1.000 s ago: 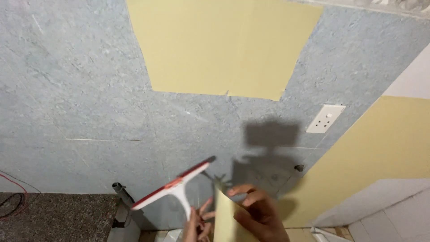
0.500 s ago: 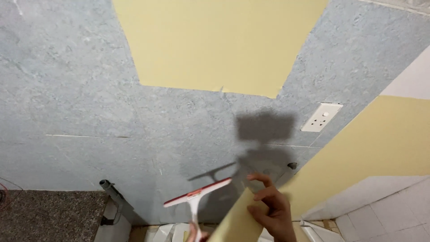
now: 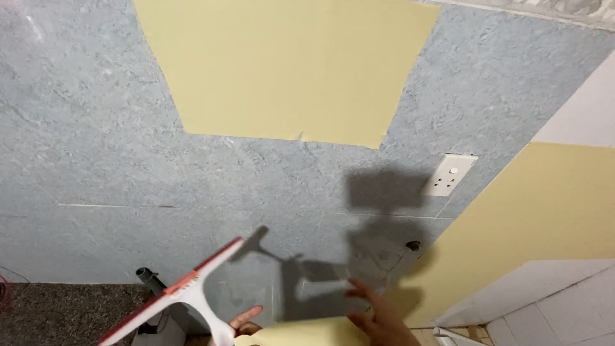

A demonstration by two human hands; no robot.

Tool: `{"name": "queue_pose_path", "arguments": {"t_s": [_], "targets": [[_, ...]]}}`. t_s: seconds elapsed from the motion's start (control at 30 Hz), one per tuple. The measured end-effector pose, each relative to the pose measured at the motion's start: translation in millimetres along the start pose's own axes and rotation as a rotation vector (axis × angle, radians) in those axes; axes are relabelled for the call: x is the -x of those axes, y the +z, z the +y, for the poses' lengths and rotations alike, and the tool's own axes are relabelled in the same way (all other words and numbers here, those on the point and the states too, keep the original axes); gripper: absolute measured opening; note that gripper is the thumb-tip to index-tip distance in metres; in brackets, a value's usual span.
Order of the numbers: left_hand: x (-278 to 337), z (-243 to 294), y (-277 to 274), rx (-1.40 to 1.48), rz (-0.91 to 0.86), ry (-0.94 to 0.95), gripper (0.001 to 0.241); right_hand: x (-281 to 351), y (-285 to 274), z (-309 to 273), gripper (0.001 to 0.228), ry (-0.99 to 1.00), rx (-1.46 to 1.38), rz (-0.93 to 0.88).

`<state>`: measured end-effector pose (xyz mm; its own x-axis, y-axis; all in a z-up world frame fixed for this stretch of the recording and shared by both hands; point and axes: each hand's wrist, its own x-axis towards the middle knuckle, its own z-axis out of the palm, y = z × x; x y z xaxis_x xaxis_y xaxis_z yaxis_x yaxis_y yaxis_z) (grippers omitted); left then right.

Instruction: Smoothing a yellow vinyl wrap onto a tiled wall using a squeegee and hands to remove air bubbles and ensure adhesion.

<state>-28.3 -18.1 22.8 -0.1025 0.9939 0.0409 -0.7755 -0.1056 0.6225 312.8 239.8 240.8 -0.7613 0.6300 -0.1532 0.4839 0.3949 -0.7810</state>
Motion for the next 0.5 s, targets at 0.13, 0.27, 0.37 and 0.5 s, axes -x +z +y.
{"name": "queue_pose_path", "arguments": {"t_s": [0.13,0.27,0.37,0.5], "targets": [[12,30,20,-0.220,-0.127,0.112,0.088,4,13,-24,0.064,0.187,0.058,-0.348],[28,55,78,-0.354,0.126,0.142,0.055,38,-20,-198,0.084,0.384,0.064,-0.476],[44,90,153,-0.237,0.320,0.158,0.033,-22,46,-82,0.086,0.381,-0.469,-0.426],[52,120,180,-0.289,0.426,0.138,0.020,-9,62,-107,0.058,0.476,-1.146,-0.355]]}}
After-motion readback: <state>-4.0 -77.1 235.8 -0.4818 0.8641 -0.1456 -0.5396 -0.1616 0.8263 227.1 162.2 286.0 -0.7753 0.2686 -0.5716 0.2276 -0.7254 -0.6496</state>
